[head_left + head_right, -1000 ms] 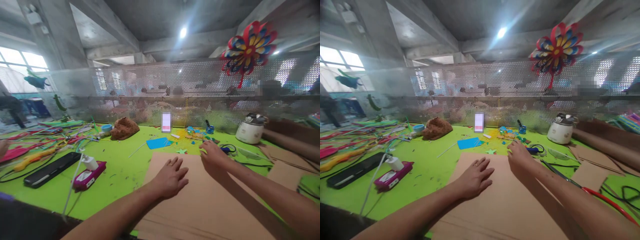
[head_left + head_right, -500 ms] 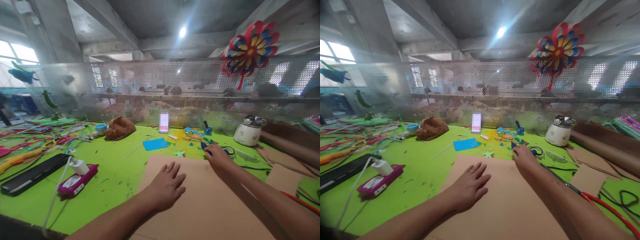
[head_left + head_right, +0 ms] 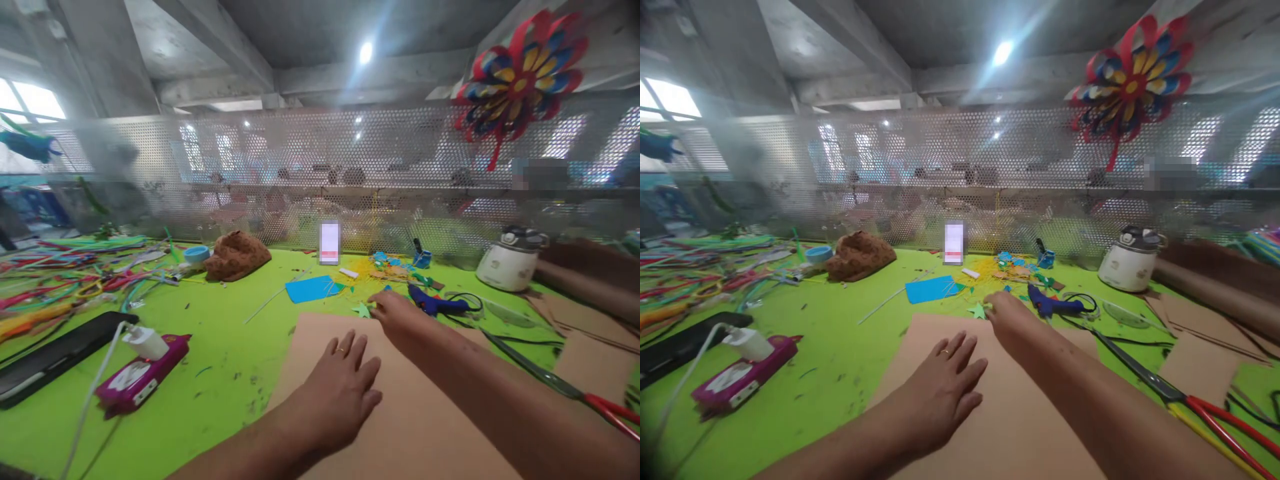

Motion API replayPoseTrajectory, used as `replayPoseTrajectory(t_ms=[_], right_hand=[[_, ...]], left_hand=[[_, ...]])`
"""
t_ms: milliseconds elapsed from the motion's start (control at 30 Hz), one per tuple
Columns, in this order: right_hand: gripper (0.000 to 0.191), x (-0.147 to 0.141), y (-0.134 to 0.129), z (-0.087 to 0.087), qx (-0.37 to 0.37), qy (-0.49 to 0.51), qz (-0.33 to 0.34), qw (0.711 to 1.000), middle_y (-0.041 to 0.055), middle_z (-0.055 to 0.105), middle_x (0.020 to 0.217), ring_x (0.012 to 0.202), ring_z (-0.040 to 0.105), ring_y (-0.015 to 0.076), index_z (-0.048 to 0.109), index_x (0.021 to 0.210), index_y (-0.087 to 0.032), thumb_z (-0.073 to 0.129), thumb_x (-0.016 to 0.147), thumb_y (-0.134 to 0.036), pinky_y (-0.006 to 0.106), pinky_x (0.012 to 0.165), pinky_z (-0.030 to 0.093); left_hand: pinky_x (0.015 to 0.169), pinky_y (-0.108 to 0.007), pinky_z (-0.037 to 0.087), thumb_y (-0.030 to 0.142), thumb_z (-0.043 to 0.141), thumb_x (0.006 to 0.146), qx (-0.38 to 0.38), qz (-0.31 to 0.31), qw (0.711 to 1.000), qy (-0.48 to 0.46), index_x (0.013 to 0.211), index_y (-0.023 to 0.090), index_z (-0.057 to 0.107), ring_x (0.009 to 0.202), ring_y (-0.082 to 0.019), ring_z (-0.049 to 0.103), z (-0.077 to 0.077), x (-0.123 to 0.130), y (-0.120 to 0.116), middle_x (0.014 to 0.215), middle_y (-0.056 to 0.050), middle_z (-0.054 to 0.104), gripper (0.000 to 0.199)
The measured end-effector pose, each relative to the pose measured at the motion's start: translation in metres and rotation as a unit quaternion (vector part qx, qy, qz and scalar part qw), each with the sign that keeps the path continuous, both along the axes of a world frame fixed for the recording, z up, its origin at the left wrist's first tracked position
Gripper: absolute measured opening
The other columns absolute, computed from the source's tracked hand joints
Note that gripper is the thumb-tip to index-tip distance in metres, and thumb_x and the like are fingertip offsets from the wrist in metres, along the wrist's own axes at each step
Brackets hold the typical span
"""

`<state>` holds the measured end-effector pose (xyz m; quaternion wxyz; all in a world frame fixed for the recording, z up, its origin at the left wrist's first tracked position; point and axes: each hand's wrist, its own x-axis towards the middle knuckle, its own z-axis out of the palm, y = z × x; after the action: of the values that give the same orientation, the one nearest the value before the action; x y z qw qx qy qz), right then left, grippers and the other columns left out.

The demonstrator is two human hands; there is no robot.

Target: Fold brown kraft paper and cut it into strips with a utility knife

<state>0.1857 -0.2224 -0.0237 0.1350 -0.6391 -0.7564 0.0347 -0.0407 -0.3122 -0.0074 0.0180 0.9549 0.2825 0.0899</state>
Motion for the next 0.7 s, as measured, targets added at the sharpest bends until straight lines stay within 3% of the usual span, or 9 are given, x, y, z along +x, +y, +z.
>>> replayPoseTrajectory(t_ms=[100,200,300,500,700], right_hand=[[0.029,-0.005,0.001,-0.001,-0.019,0.007,0.012,1.000,0.0030,0.066,0.086,0.076,0.060,0.0156,0.064,0.089,-0.014,0.055,0.088,-0.042,0.032,0.074,0.045],[0.020,0.000,-0.001,0.004,-0.018,0.016,0.024,0.999,0.0049,0.069,0.080,0.076,0.060,0.0153,0.068,0.083,-0.016,0.054,0.086,-0.030,0.026,0.070,0.043],[0.023,0.011,-0.007,0.012,-0.007,0.018,0.033,0.999,0.0063,0.072,0.087,0.081,0.062,0.0167,0.071,0.087,-0.018,0.048,0.083,-0.021,0.024,0.069,0.041],[0.029,0.062,-0.026,0.025,0.013,-0.010,0.010,1.000,0.0072,0.072,0.091,0.080,0.063,0.0187,0.073,0.087,-0.018,0.045,0.082,-0.022,0.025,0.068,0.042],[0.026,0.121,-0.039,0.021,0.036,-0.071,-0.062,0.995,0.0065,0.072,0.079,0.072,0.064,0.0192,0.074,0.080,-0.019,0.048,0.082,-0.022,0.026,0.063,0.041]], left_hand=[[0.105,-0.056,0.031,0.043,0.034,0.095,-0.004,0.002,1.000,0.015,0.125,0.021,0.049,0.135,-0.036,0.031,0.008,-0.002,-0.003,0.145,-0.014,0.038,0.039],[0.106,-0.056,0.031,0.042,0.034,0.095,-0.013,0.003,1.000,0.024,0.126,0.023,0.048,0.136,-0.037,0.030,0.012,-0.003,-0.005,0.145,-0.013,0.038,0.039],[0.107,-0.058,0.029,0.042,0.033,0.096,-0.018,-0.003,1.000,0.022,0.127,0.023,0.047,0.137,-0.037,0.027,0.013,-0.004,-0.004,0.146,-0.013,0.036,0.039],[0.108,-0.058,0.029,0.042,0.033,0.096,-0.033,0.000,0.999,0.016,0.127,0.024,0.047,0.138,-0.037,0.026,0.009,-0.005,-0.003,0.147,-0.011,0.035,0.038],[0.109,-0.058,0.028,0.043,0.030,0.097,-0.042,-0.003,0.999,0.030,0.131,0.024,0.045,0.139,-0.038,0.024,0.009,-0.005,-0.001,0.149,-0.012,0.033,0.042]])
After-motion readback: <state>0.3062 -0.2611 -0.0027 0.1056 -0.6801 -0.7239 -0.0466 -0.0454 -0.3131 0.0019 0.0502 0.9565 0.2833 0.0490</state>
